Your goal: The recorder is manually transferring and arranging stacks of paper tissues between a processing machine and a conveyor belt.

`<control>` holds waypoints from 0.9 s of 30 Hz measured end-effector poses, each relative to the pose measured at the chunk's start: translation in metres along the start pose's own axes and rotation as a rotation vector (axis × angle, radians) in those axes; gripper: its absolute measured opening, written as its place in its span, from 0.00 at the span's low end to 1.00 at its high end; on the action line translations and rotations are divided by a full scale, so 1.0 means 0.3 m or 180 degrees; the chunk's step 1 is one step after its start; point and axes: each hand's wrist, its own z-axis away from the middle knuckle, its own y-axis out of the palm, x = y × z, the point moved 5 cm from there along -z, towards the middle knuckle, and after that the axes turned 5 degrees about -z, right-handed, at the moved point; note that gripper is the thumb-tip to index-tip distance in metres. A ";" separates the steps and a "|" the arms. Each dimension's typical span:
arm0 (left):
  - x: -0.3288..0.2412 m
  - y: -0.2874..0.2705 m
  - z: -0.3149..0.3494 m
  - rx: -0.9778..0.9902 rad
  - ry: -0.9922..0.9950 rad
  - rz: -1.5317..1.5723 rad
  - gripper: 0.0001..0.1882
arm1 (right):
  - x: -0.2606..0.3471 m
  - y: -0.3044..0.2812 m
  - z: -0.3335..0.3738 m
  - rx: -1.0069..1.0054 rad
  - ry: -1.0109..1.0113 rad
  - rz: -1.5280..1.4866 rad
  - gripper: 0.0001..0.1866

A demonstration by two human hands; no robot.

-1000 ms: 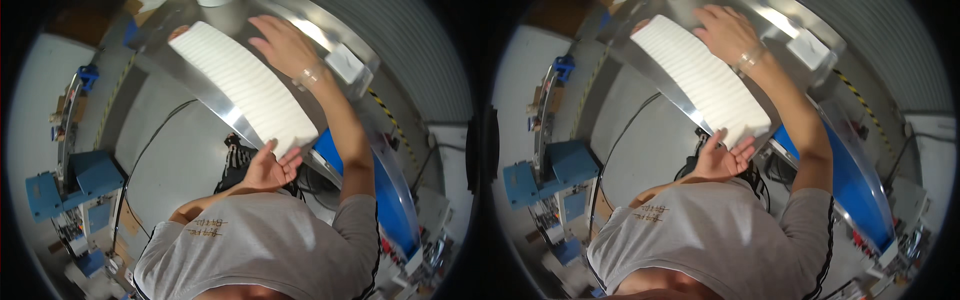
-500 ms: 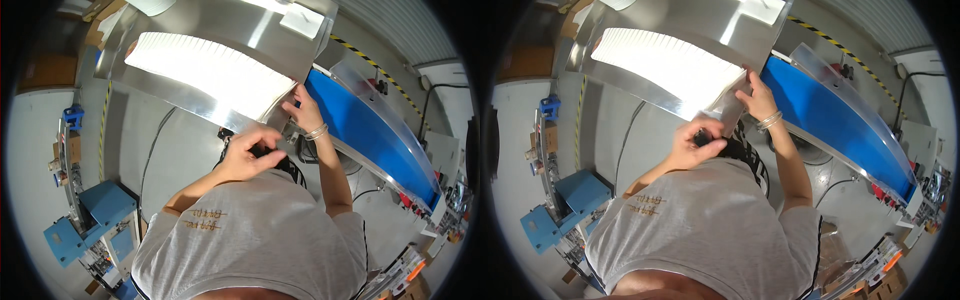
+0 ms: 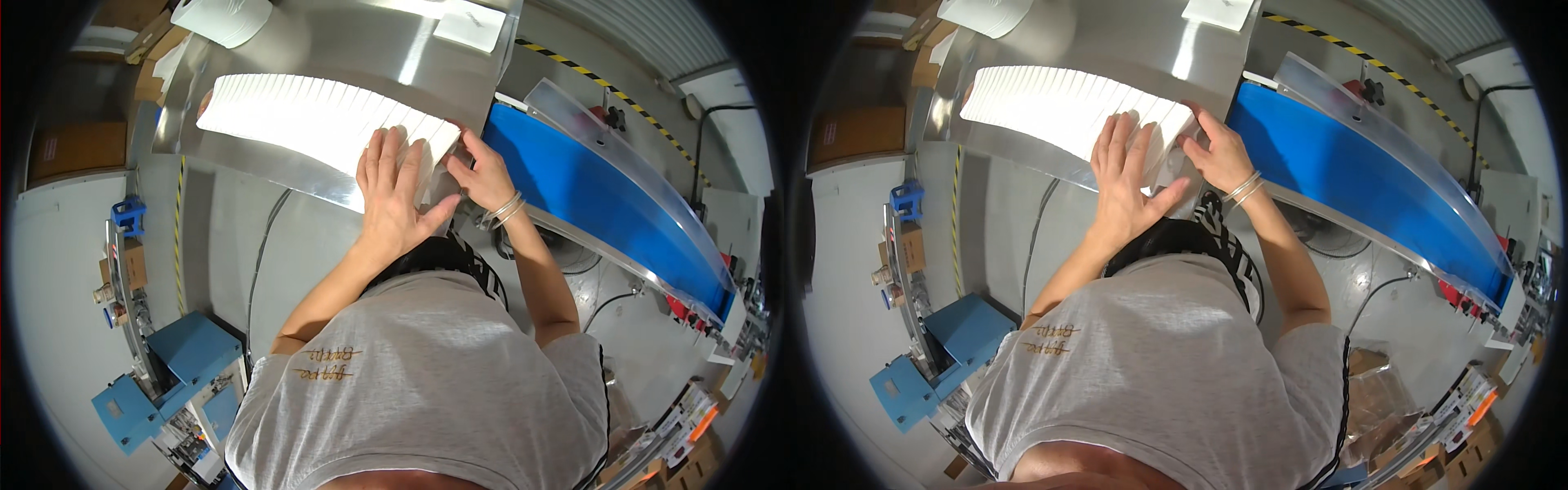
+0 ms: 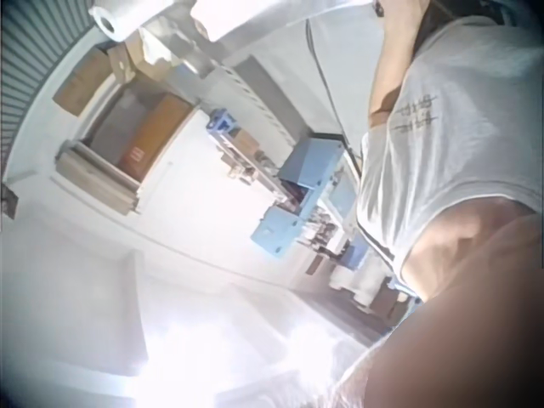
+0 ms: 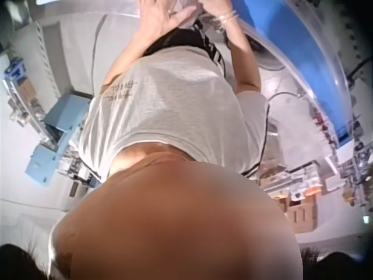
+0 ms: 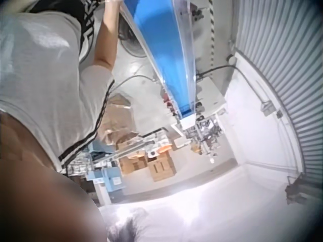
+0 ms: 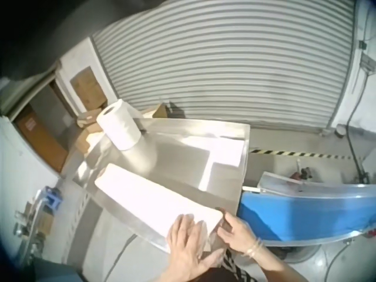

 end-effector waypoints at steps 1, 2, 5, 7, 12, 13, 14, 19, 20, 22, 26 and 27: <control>0.003 0.004 0.001 0.0006 0.0010 0.0000 0.29 | 0.015 0.001 0.002 -0.0102 -0.0115 0.0017 0.29; 0.009 0.010 0.004 -0.0009 0.0027 -0.0076 0.29 | 0.028 -0.003 0.004 -0.0205 -0.0230 0.0035 0.29; 0.022 0.017 0.007 -0.0027 0.0071 -0.0206 0.26 | 0.044 0.000 0.012 -0.0102 -0.0299 0.0113 0.29; 0.022 0.023 0.007 -0.0036 0.0103 -0.0252 0.25 | 0.044 -0.008 0.010 -0.0095 -0.0332 0.0095 0.29; 0.025 0.024 0.013 -0.0309 0.0187 -0.0186 0.20 | 0.047 -0.024 0.010 0.0030 -0.0260 0.0114 0.30; 0.026 0.023 0.013 -0.0319 0.0193 -0.0188 0.20 | 0.050 -0.030 0.011 0.0010 -0.0351 0.0109 0.30; 0.027 0.021 0.014 -0.0325 0.0187 -0.0193 0.20 | 0.052 -0.034 0.010 -0.0009 -0.0443 0.0104 0.30; 0.032 0.024 0.012 -0.0389 0.0207 -0.0189 0.18 | 0.047 -0.037 0.007 0.0100 -0.0587 0.0304 0.31; 0.035 0.028 0.014 -0.0394 0.0208 -0.0183 0.18 | 0.048 -0.040 0.005 0.0132 -0.0595 0.0354 0.31; 0.034 0.024 0.016 -0.0405 0.0207 -0.0181 0.18 | 0.046 -0.045 0.001 0.0142 -0.0550 0.0250 0.32; 0.029 0.022 0.017 -0.0382 0.0211 -0.0243 0.18 | 0.042 -0.072 -0.005 -0.0014 -0.0412 0.0048 0.30; 0.029 0.021 0.019 -0.0354 0.0210 -0.0250 0.18 | 0.039 -0.077 -0.006 -0.0013 -0.0419 0.0051 0.30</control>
